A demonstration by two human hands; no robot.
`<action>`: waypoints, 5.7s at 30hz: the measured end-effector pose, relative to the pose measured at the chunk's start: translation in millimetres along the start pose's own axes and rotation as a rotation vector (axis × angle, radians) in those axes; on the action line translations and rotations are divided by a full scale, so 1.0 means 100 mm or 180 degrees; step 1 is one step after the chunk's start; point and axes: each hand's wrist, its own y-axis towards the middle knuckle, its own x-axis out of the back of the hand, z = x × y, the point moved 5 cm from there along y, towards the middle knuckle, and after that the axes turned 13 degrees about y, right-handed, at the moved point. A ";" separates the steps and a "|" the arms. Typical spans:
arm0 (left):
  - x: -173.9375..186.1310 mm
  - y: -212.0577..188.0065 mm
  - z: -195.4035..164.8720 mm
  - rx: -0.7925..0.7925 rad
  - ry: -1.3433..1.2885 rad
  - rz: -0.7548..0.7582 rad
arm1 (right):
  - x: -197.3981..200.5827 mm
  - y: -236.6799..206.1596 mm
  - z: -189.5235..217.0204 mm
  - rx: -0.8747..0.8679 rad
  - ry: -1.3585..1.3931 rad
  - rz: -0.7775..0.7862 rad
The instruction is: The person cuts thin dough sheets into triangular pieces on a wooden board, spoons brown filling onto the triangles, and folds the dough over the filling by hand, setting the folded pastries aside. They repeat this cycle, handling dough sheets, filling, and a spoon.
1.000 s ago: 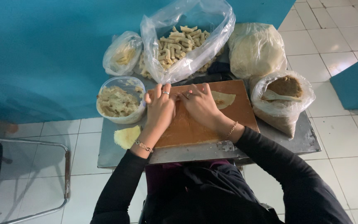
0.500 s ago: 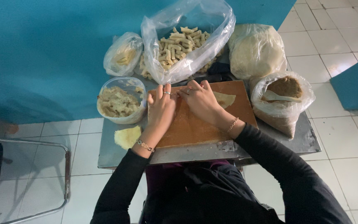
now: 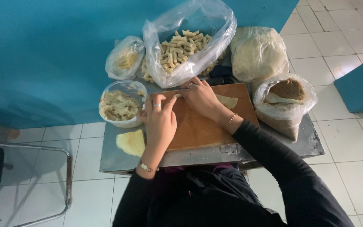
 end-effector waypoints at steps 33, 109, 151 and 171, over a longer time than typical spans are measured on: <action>-0.24 -0.15 -0.97 -0.0013 -0.0181 0.0051 | 1.16 -1.05 -0.32 -0.1593 -0.0157 -0.0184; -0.86 0.15 -1.08 -0.1493 -0.1549 0.0780 | 0.95 -1.11 -0.36 -0.0820 0.0873 0.0436; -0.61 0.33 -1.08 -0.1254 -0.0685 0.0120 | 0.97 -0.79 -0.29 -0.0107 0.0828 0.0215; -0.78 0.34 -1.12 -0.0958 -0.0929 0.0588 | 0.95 -0.72 -0.39 -0.0198 0.0989 0.0347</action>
